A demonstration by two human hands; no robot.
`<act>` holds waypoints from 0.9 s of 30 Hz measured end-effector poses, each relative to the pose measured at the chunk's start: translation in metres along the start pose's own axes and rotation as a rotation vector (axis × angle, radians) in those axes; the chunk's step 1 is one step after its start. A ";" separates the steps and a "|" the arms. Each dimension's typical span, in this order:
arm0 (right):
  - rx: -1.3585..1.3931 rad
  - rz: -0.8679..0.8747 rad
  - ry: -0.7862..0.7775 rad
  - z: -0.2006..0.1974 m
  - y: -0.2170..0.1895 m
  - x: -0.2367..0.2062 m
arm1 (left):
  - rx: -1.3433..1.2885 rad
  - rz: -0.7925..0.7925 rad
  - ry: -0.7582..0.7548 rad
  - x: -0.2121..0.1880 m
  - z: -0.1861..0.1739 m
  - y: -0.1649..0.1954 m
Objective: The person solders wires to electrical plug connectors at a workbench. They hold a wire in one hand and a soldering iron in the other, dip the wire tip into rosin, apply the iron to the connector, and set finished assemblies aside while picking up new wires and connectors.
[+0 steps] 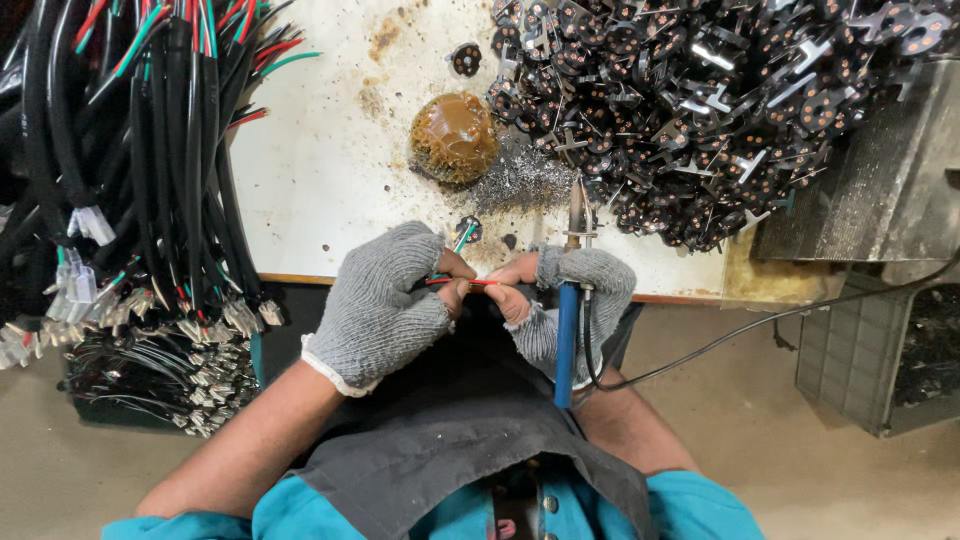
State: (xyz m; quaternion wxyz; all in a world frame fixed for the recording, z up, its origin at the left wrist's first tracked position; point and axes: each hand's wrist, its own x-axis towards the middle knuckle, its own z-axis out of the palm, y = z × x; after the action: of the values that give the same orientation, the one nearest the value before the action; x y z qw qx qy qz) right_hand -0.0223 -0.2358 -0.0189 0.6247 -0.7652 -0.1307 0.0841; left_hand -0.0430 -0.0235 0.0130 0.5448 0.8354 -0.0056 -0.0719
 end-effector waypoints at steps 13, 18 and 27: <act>-0.152 0.033 -0.071 -0.005 -0.015 0.000 | 0.222 0.313 0.151 -0.006 0.011 -0.012; 0.015 -0.074 0.043 -0.003 -0.013 0.002 | 0.384 0.445 0.337 -0.006 -0.002 -0.010; -0.323 -0.247 0.133 -0.006 -0.021 0.026 | 0.238 0.059 0.495 0.044 -0.032 -0.018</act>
State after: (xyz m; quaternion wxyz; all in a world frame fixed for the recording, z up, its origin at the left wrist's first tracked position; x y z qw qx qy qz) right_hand 0.0026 -0.2294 0.0041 0.5066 -0.8375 -0.1939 -0.0657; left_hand 0.0035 0.0090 0.0045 0.4297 0.8851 0.0950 0.1513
